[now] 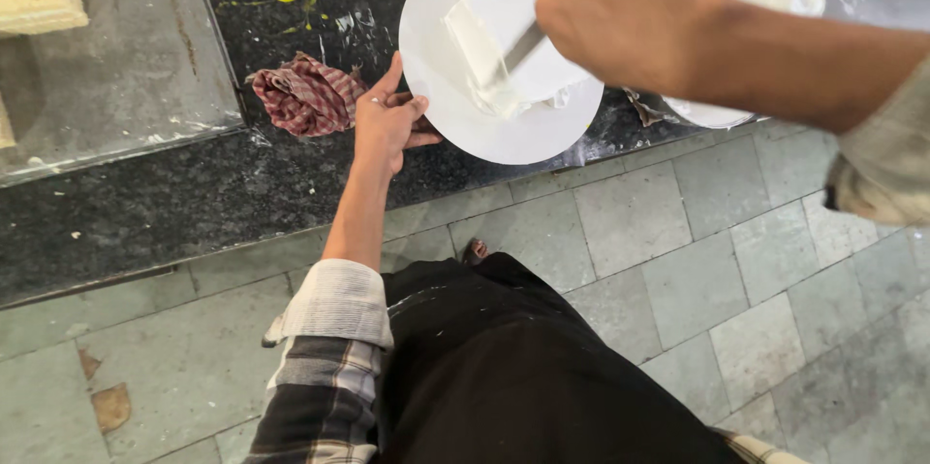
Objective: The person spreads white cream frosting over a square sponge cake layer on a plate using a flat spatula, scooping cream from a large bowl and smoothing it over the top and sides. They rotate the plate while working and continue coating the cake throughout the clip.
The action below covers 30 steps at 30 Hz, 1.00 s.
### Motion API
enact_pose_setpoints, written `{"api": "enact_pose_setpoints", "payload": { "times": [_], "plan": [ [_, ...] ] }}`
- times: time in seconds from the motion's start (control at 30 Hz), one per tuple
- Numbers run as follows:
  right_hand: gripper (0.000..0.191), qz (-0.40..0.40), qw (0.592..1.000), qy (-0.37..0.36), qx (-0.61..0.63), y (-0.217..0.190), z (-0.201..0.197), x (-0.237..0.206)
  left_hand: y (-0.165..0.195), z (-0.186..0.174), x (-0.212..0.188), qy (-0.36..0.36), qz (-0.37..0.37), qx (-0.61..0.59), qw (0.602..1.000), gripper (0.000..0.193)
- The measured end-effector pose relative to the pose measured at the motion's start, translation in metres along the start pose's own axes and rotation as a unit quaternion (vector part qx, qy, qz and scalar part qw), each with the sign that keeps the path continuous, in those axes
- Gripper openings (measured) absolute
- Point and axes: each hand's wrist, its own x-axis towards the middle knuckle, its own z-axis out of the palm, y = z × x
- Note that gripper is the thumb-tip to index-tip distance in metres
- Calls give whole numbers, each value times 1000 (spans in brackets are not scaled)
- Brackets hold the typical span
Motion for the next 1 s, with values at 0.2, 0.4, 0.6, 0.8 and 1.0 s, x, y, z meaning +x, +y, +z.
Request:
{"api": "enact_pose_setpoints", "payload": {
  "times": [0.2, 0.4, 0.6, 0.8, 1.0],
  "plan": [
    [13, 52, 991, 16, 119, 0, -3, -12, 0, -2, 0, -14, 10, 7, 1000, 72],
    [30, 7, 990, 110, -85, -4, -2, -39, 0, 0, 2, -19, 4, 18, 1000, 73],
    [22, -33, 990, 99, -92, -2, -7, -52, -3, -1, 7, -11, 9, 18, 1000, 72],
    [14, 29, 993, 74, -88, 5, 6, -4, -6, 0, 9, 2, 4, 37, 999, 71],
    [16, 8, 989, -116, 92, 17, 24, 12, 2, 3, 2, -2, -11, 11, 1000, 72]
  ]
}}
